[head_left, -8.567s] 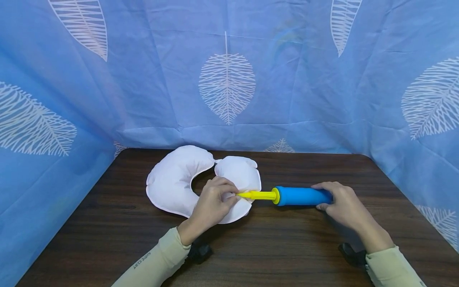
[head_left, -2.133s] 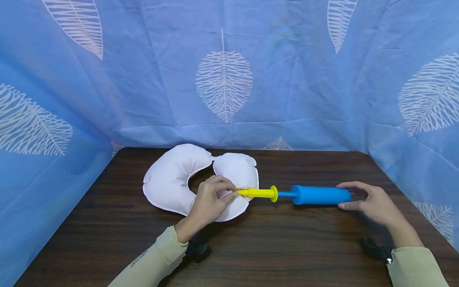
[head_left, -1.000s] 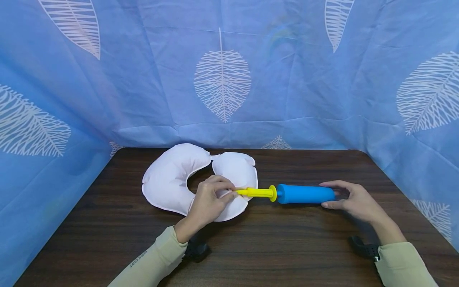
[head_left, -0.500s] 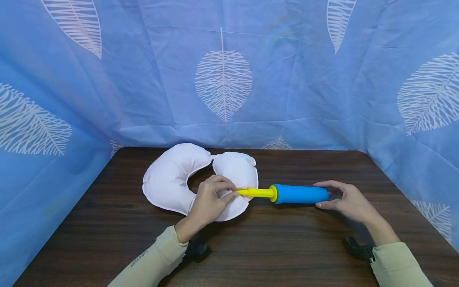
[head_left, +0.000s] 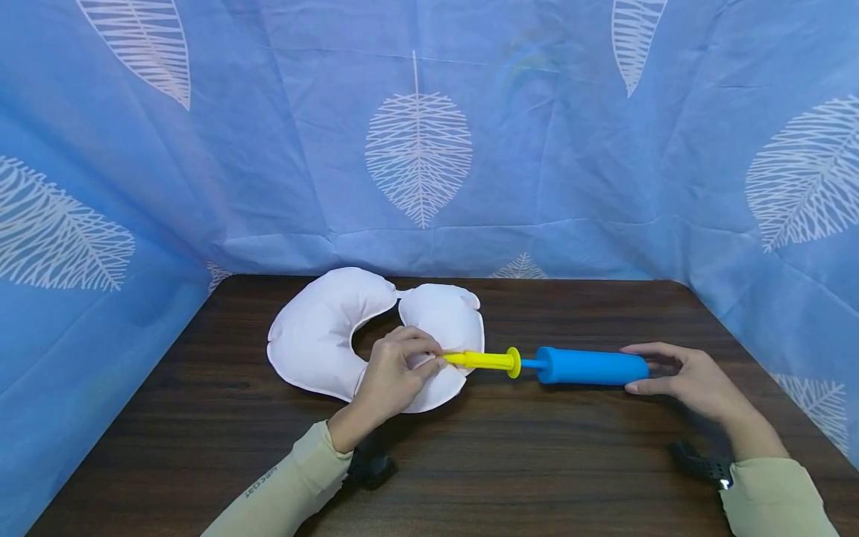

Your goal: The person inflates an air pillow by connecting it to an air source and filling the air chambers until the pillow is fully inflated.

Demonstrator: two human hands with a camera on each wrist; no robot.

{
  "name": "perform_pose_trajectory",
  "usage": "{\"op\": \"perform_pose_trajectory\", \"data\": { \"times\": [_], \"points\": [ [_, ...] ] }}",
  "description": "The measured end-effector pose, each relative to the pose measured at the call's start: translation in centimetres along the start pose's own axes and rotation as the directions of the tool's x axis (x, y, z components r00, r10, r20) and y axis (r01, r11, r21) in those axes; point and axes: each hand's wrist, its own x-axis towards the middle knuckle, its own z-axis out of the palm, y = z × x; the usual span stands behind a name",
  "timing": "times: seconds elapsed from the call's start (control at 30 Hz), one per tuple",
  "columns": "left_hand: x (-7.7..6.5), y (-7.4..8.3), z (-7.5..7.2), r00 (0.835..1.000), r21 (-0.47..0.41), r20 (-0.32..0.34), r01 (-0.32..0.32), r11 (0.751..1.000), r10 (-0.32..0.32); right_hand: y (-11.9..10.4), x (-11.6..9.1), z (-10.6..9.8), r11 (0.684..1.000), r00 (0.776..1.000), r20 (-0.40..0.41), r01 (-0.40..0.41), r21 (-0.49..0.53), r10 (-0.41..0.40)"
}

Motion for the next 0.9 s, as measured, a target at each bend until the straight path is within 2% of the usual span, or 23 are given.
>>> {"op": "perform_pose_trajectory", "data": {
  "times": [0.2, 0.37, 0.5, 0.67, 0.9],
  "points": [
    [0.0, 0.0, 0.0, 1.0, -0.004, 0.007, 0.013, 1.0, -0.013, 2.0, -0.5, -1.5, 0.997, 0.997, -0.019, -0.07, 0.015, 0.07],
    [0.1, -0.1, -0.1, 1.0, -0.011, 0.003, 0.026, 1.0, -0.026, 2.2, -0.8, -1.9, 0.996, 0.997, -0.017, -0.078, 0.035, 0.079],
    [0.1, 0.0, -0.2, 1.0, -0.003, -0.006, 0.028, 1.0, -0.028, 1.5, -0.6, -1.6, 0.996, 0.997, -0.018, -0.073, 0.041, 0.074],
    [0.1, -0.1, -0.1, 1.0, -0.011, -0.001, 0.025, 1.0, -0.026, 0.4, -0.1, -0.4, 0.999, 0.999, -0.023, -0.025, 0.048, 0.026],
    [0.0, 0.0, 0.0, 1.0, -0.014, -0.008, -0.011, 1.0, 0.011, -2.6, 0.3, 1.2, 0.998, 0.999, -0.021, 0.026, 0.05, -0.025]
  ]
}}
